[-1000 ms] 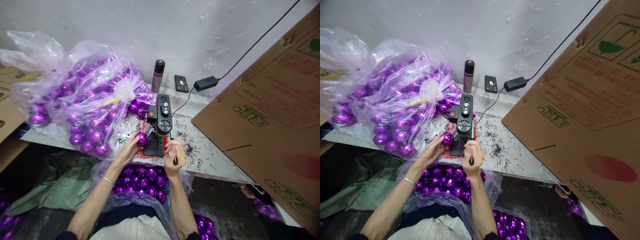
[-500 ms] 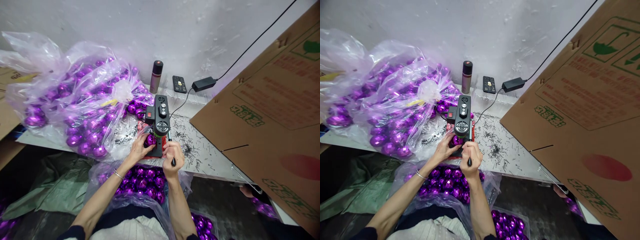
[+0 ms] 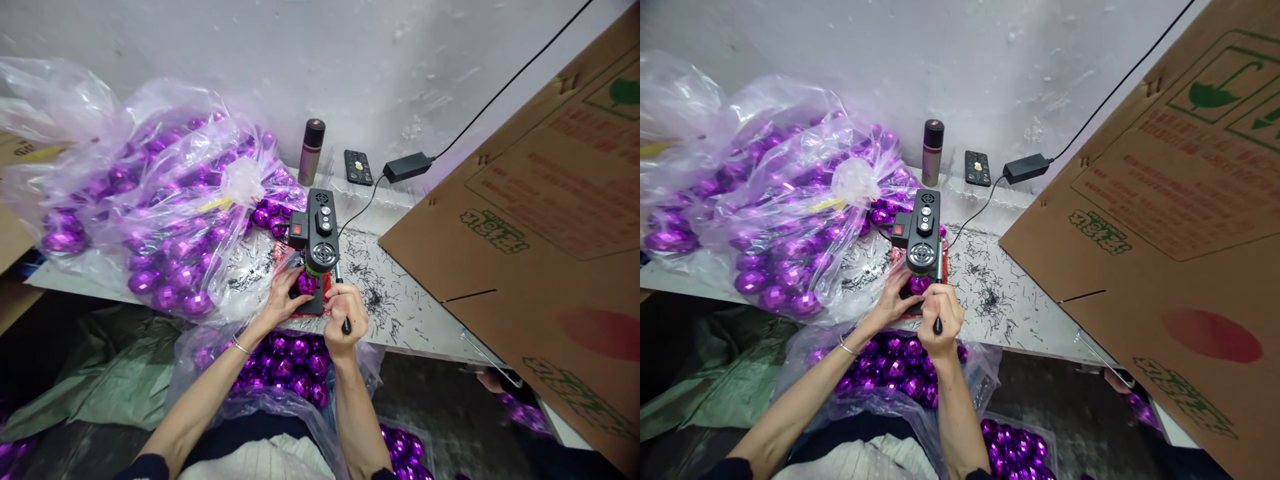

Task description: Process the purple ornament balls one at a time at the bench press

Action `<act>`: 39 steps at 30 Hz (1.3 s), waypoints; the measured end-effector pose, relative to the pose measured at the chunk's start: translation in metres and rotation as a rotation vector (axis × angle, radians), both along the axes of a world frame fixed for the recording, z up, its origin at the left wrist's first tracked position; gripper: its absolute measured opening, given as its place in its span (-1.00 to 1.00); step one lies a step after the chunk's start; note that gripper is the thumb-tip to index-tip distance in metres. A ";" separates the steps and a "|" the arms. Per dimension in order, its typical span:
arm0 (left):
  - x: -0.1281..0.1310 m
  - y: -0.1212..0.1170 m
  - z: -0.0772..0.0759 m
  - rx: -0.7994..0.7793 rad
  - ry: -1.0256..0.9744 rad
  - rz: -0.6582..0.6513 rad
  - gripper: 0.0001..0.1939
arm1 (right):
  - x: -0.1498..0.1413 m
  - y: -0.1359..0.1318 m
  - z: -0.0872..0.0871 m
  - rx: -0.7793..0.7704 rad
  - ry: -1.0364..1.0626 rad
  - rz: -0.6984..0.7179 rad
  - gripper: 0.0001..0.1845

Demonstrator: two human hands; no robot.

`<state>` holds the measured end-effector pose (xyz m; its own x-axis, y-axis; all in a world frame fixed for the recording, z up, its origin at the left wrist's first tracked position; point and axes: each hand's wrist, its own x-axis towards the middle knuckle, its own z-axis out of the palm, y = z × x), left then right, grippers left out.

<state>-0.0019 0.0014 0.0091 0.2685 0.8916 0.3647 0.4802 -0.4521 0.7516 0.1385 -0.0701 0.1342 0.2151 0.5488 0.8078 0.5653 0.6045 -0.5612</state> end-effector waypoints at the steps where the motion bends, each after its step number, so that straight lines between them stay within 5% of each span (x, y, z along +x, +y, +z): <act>1: 0.001 -0.001 -0.003 0.014 -0.010 0.007 -0.27 | 0.000 0.000 0.000 -0.001 0.001 0.001 -0.67; 27: 0.002 -0.004 -0.007 0.053 -0.071 -0.025 -0.33 | -0.003 0.005 -0.047 0.037 0.050 -0.048 -0.61; 39: 0.004 -0.005 -0.010 0.042 -0.063 -0.007 -0.34 | -0.003 0.006 -0.055 0.060 0.068 -0.020 -0.63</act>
